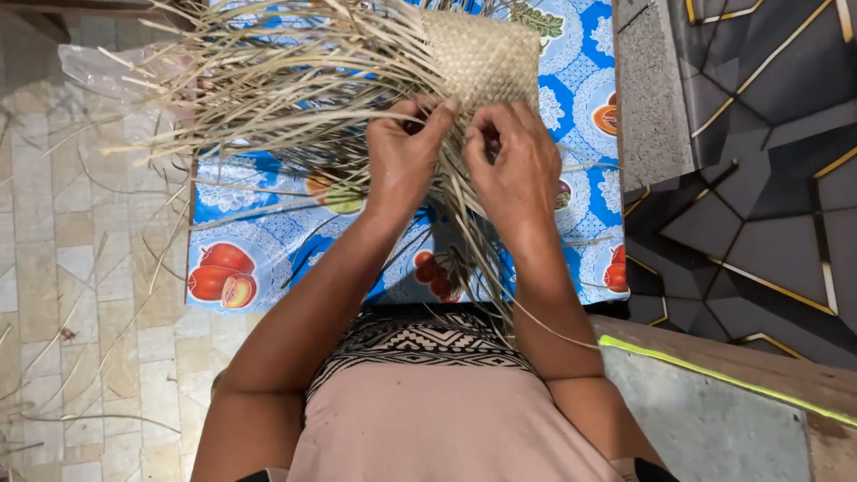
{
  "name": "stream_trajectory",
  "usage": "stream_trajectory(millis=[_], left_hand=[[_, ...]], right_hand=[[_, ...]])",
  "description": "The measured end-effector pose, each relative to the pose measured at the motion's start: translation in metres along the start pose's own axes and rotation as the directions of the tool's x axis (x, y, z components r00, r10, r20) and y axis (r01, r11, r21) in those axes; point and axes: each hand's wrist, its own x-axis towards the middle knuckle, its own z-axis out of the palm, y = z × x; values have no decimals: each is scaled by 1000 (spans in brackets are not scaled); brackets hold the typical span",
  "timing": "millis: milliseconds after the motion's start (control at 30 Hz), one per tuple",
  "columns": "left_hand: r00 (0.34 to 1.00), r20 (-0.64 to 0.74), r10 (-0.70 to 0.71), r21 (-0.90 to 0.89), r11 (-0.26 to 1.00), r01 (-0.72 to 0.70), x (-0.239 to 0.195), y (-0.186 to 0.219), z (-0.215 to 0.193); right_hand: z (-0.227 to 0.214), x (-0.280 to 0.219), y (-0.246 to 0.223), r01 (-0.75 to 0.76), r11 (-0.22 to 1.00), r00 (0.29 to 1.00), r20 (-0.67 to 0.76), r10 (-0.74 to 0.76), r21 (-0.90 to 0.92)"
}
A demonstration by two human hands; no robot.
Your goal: The person weaves a basket by hand using dried plant fibers. They repeatedly interlace strands into the existing structure, pulling them tight and adjusting the alignment to maintain the basket's shape.
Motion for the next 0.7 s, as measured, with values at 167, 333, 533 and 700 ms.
stream_trajectory(millis=[167,333,533,700], left_hand=[[997,-15,75,6,997,-75,6,-29,-2],[997,-48,54,9,999,-54,18,-34,-16],[998,57,39,-38,999,-37,6,1,-27],[962,256,97,148,979,-138,-8,38,-40]], right_hand=[[-3,-14,26,-71,985,997,-12,73,159],[-19,-49,131,-199,976,977,-59,205,94],[-71,-50,144,-428,586,904,-317,288,-688],[-83,8,0,274,957,962,-15,-274,90]])
